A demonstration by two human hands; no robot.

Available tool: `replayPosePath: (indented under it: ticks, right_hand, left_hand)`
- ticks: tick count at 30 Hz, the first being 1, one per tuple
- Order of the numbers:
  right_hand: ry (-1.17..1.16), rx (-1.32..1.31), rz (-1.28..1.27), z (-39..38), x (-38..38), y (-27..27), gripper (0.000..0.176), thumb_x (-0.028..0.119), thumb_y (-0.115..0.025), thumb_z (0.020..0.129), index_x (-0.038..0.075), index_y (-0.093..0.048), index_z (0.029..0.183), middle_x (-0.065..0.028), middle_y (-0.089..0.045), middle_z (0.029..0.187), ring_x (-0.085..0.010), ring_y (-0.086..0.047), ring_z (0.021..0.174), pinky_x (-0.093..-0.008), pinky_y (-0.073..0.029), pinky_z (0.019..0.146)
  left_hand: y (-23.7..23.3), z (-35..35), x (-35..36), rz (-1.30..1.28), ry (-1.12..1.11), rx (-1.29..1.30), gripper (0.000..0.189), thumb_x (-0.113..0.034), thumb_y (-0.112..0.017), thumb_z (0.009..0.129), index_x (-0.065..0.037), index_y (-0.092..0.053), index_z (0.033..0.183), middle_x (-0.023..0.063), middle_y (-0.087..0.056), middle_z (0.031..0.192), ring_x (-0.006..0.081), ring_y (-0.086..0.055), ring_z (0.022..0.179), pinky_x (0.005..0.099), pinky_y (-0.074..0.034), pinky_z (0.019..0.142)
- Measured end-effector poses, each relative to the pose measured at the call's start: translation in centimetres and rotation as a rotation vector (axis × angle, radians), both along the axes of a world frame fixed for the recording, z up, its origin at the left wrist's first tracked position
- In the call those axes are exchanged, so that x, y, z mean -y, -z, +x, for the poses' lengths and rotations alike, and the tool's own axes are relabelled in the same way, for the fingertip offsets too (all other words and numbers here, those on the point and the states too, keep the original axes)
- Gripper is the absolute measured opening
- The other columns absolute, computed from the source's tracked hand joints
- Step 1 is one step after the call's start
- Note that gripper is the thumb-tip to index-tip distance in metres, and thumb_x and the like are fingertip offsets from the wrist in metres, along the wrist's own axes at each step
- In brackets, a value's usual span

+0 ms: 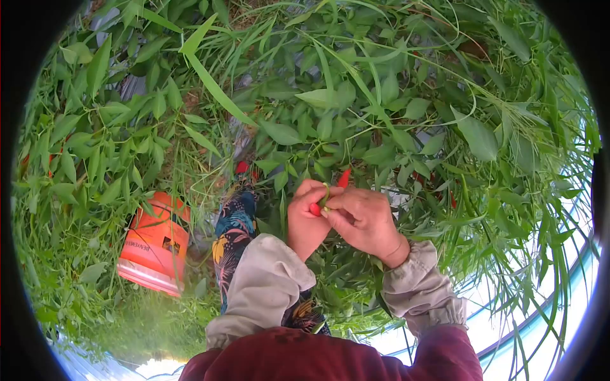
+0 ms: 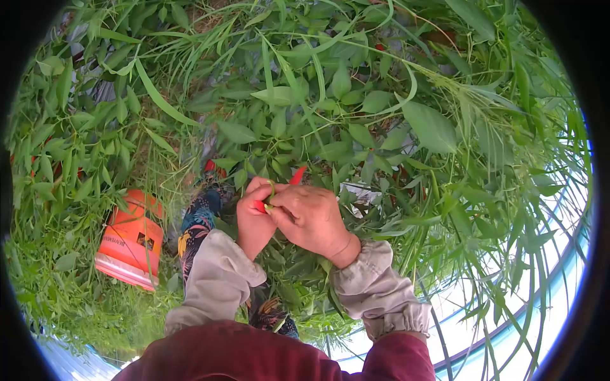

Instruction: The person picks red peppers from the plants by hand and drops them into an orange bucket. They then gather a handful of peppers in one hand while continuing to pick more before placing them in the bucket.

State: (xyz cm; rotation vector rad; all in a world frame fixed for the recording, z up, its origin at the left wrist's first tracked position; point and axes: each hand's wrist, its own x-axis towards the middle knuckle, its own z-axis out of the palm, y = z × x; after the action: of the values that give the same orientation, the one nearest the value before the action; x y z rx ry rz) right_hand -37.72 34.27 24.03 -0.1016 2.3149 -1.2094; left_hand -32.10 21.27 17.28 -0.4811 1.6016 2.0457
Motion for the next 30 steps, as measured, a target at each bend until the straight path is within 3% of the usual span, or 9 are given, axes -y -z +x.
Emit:
replayPosePath:
  ticks: [3, 6, 7, 9, 12, 15, 25, 28, 30]
  right_hand:
    - [0.063, 0.448, -0.126, -3.8, -1.6, -0.8, 0.025, 0.007, -0.071, 0.079, 0.006, -0.068, 0.104, -0.0055, -0.066, 0.086, -0.0173, -0.064, 0.073, -0.0276, -0.052, 0.067]
    - [0.642, 0.137, -0.03, -8.0, -5.8, 4.8, 0.027, 0.008, -0.066, 0.086, 0.003, -0.065, 0.112, -0.0042, -0.066, 0.097, -0.0098, -0.06, 0.086, -0.0234, -0.048, 0.077]
    - [0.665, 0.04, 0.161, -9.7, -9.1, 8.4, 0.029, 0.014, -0.064, 0.087, 0.001, -0.064, 0.113, -0.0075, -0.067, 0.102, -0.0179, -0.063, 0.091, -0.0286, -0.05, 0.079]
    - [0.293, -0.266, 0.809, -12.2, -14.0, 14.2, 0.04, 0.022, -0.061, 0.087, 0.002, -0.058, 0.122, -0.0113, -0.063, 0.114, -0.0276, -0.06, 0.107, -0.0429, -0.048, 0.091]
    - [0.033, -0.254, 1.061, -11.0, -15.8, 20.8, 0.052, 0.026, -0.06, 0.085, 0.004, -0.048, 0.131, -0.0141, -0.055, 0.128, -0.0324, -0.05, 0.121, -0.0568, -0.039, 0.099]
    - [-0.128, -0.023, 1.148, -11.1, -14.0, 19.8, 0.061, 0.025, -0.061, 0.082, 0.005, -0.041, 0.136, -0.0128, -0.047, 0.137, -0.0296, -0.041, 0.13, -0.0617, -0.031, 0.104]
    - [-0.112, -0.115, 1.004, -7.5, -13.8, 17.9, 0.058, 0.018, -0.061, 0.082, 0.002, -0.043, 0.134, -0.0155, -0.043, 0.141, -0.032, -0.04, 0.129, -0.0532, -0.031, 0.107]
    - [-0.13, -0.331, 1.033, -7.6, -14.3, 18.4, 0.05, 0.024, -0.053, 0.087, 0.0, -0.046, 0.131, -0.0184, -0.054, 0.129, -0.034, -0.051, 0.118, -0.0497, -0.04, 0.099]
    - [0.266, 0.01, 0.957, -10.1, -13.5, 16.8, 0.047, 0.028, -0.045, 0.091, 0.001, -0.048, 0.129, -0.0201, -0.066, 0.105, -0.0371, -0.061, 0.1, -0.0481, -0.047, 0.084]
  left_hand:
    - [-0.4, 0.0, 0.1, -0.016, -0.019, 0.075, 0.021, 0.005, -0.072, 0.071, -0.001, -0.066, 0.09, 0.0057, -0.057, 0.101, 0.0142, -0.057, 0.088, 0.0267, -0.047, 0.077]
    - [-1.1, -0.7, 1.0, 0.194, -0.117, 0.383, 0.011, 0.001, -0.066, 0.077, -0.001, -0.059, 0.086, 0.0078, -0.061, 0.094, 0.017, -0.06, 0.088, 0.0292, -0.047, 0.08]
    - [-1.2, -0.8, 1.1, 0.346, -0.218, 0.587, 0.009, 0.0, -0.062, 0.079, -0.001, -0.056, 0.086, 0.009, -0.062, 0.09, 0.0198, -0.061, 0.088, 0.0312, -0.046, 0.082]
    - [-1.2, -0.8, 1.1, 0.329, -0.208, 0.558, 0.008, -0.001, -0.059, 0.081, -0.002, -0.054, 0.086, 0.0095, -0.062, 0.081, 0.0209, -0.064, 0.083, 0.0323, -0.048, 0.079]
    - [-1.0, -1.1, 1.6, 0.373, -0.207, 0.675, 0.008, -0.001, -0.06, 0.081, -0.003, -0.054, 0.087, 0.0085, -0.062, 0.082, 0.0196, -0.063, 0.08, 0.0314, -0.049, 0.075]
    - [-0.6, -0.3, 1.7, 0.371, -0.26, 0.671, 0.01, -0.002, -0.061, 0.081, -0.003, -0.055, 0.088, 0.0079, -0.062, 0.082, 0.0184, -0.063, 0.078, 0.0315, -0.05, 0.073]
    - [-0.8, -1.2, 1.3, 0.336, -0.209, 0.722, 0.013, -0.002, -0.06, 0.084, -0.003, -0.056, 0.096, 0.0085, -0.062, 0.081, 0.0157, -0.062, 0.073, 0.027, -0.05, 0.063]
    - [-0.8, -1.2, 1.1, 0.34, -0.211, 0.724, 0.015, -0.002, -0.06, 0.084, -0.003, -0.056, 0.098, 0.009, -0.063, 0.081, 0.0158, -0.062, 0.073, 0.0273, -0.05, 0.063]
    - [-0.8, -1.1, 1.1, 0.334, -0.209, 0.73, 0.016, -0.002, -0.06, 0.084, -0.003, -0.056, 0.1, 0.0092, -0.063, 0.081, 0.0158, -0.062, 0.073, 0.0275, -0.05, 0.063]
